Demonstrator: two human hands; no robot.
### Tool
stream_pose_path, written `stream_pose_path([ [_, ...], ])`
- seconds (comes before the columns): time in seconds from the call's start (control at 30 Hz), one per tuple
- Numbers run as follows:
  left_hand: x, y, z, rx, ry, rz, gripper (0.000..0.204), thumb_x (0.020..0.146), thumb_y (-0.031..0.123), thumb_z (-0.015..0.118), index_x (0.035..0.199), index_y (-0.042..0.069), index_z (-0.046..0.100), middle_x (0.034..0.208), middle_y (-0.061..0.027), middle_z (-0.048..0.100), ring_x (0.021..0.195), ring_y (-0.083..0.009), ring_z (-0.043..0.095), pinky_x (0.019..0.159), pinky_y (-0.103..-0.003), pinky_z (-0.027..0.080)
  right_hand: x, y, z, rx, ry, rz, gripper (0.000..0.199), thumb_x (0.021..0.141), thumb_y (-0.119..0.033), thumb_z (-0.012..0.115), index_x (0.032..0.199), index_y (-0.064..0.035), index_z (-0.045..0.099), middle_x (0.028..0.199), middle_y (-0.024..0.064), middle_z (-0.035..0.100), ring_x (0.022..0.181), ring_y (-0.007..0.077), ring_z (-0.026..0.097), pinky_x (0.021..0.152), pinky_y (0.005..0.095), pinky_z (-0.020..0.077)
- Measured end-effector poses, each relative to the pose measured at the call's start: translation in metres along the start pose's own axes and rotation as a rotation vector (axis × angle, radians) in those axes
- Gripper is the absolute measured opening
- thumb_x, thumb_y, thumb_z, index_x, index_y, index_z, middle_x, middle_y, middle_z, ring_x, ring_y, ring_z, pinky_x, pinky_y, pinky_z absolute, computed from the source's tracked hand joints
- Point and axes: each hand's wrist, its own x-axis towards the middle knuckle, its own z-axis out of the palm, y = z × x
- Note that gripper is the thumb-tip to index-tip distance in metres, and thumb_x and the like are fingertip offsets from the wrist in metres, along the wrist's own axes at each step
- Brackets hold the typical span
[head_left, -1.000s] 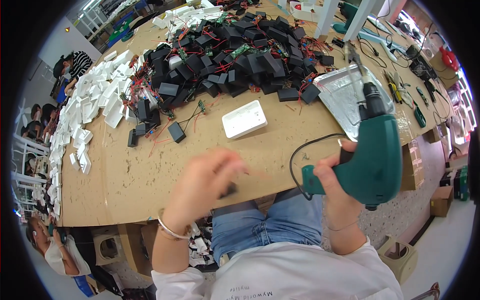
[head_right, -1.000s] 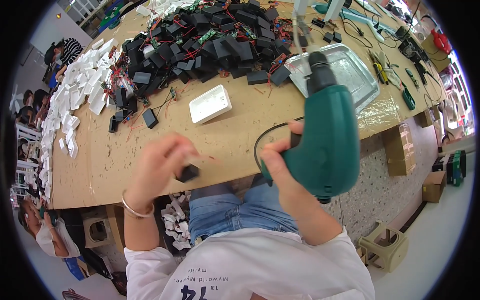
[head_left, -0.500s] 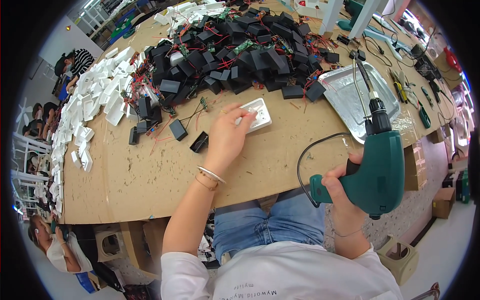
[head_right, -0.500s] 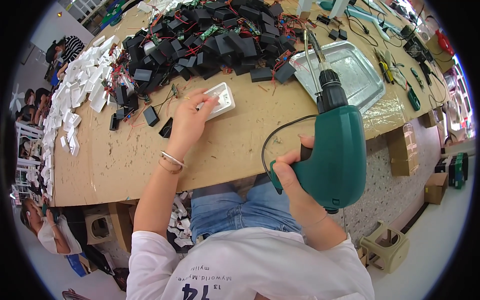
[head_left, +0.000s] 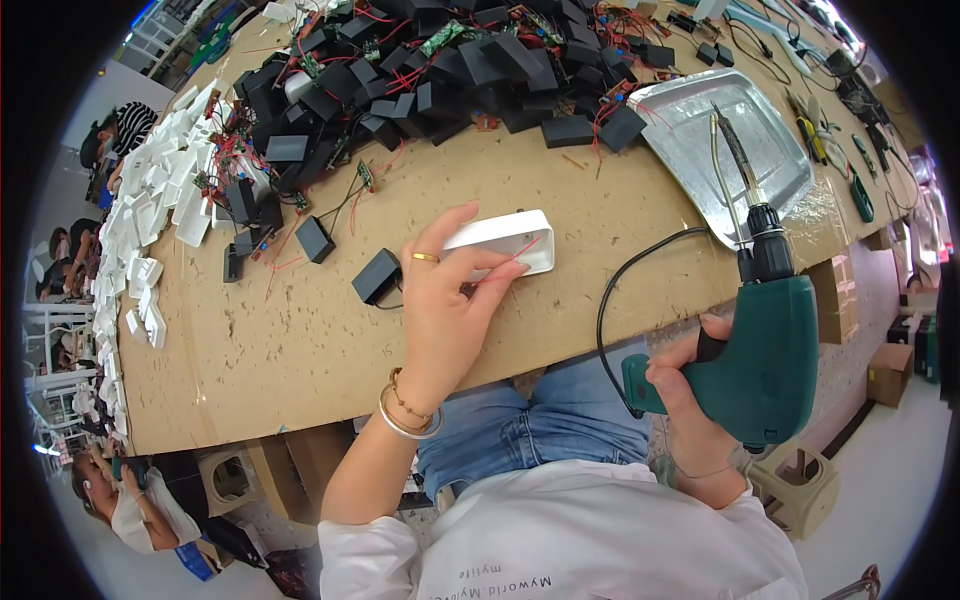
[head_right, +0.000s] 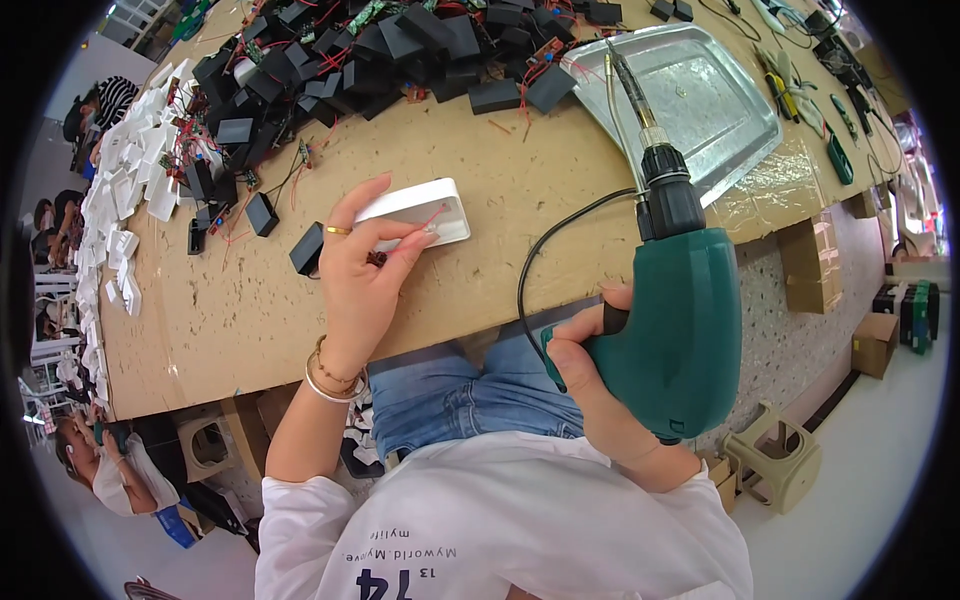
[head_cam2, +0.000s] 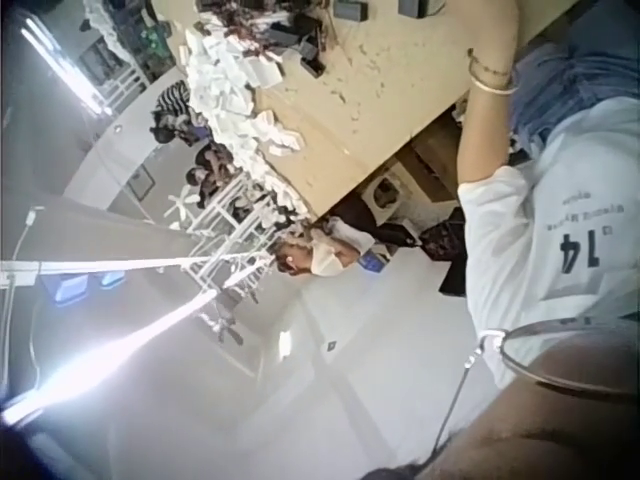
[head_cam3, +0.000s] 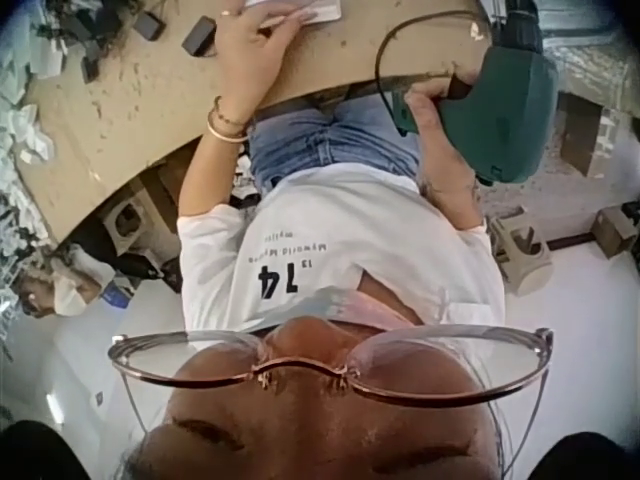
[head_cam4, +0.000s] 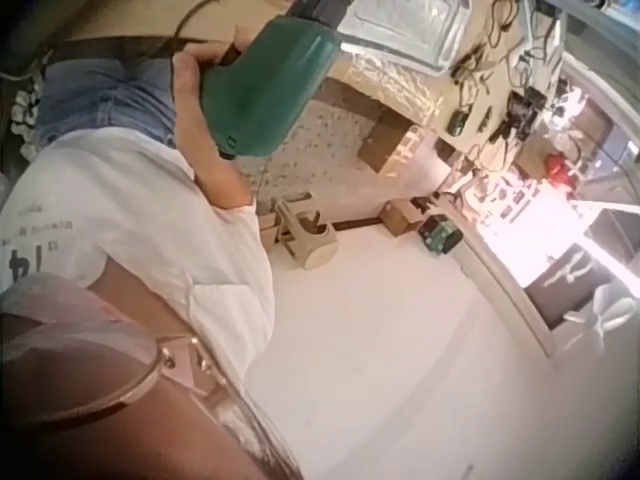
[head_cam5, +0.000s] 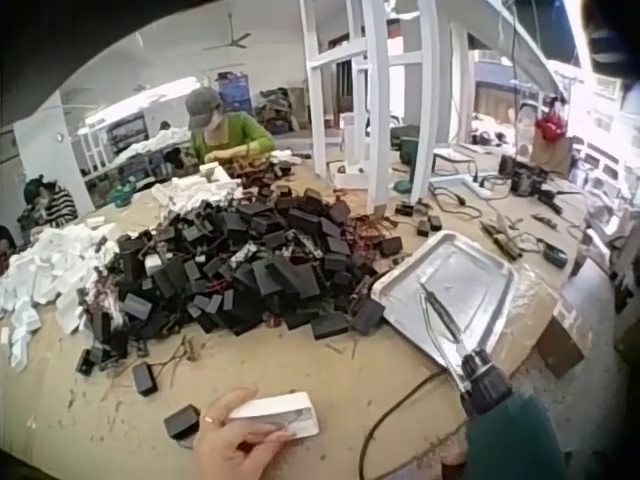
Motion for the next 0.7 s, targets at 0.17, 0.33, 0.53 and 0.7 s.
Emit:
stream_pose_path([
  [0.17,-0.005,-0.007,0.008,-0.2,0.043,-0.09,0.01,0.075,0.008,0.074,0.084,0.005,0.071,0.119,-0.0151,0.056,0.1,-0.0265,0.058,0.076,-0.031,0.05,-0.012,0.015,-0.013,-0.032,-0.191,-0.021,0.05,0.078,0.006,0.067,0.12,-0.0043,0.042,0.082,0.0077,0.062,0.069,0.0121,0.056,0.065,0.0258,0.0477],
  [0.33,-0.007,0.007,0.016,-0.046,0.02,-0.045,0.011,0.075,0.01,0.074,0.085,0.006,0.072,0.119,-0.0154,0.056,0.098,-0.0288,0.059,0.081,-0.036,0.049,-0.012,0.008,-0.029,-0.202,-0.325,-0.152,0.047,0.079,0.004,0.065,0.119,-0.0042,0.043,0.08,0.009,0.06,0.068,0.0156,0.056,0.066,0.03,0.0471],
  [0.53,-0.003,0.005,0.021,0.065,-0.009,0.163,0.01,0.074,0.01,0.074,0.079,0.004,0.068,0.119,-0.0137,0.055,0.094,-0.0283,0.058,0.08,-0.04,0.048,-0.022,0.009,-0.044,-0.126,-0.252,-0.131,0.047,0.085,-0.011,0.064,0.126,-0.0035,0.04,0.08,0.0115,0.059,0.067,0.0183,0.054,0.065,0.0327,0.047],
  [0.7,-0.007,0.013,0.023,-0.135,-0.069,-0.106,0.014,0.073,0.009,0.074,0.078,0.002,0.063,0.122,-0.0136,0.053,0.095,-0.0302,0.057,0.081,-0.041,0.047,-0.03,0.011,-0.043,-0.09,-0.201,-0.037,0.054,0.086,-0.026,0.067,0.126,-0.0026,0.041,0.084,0.013,0.059,0.067,0.0162,0.055,0.063,0.0288,0.0464],
])
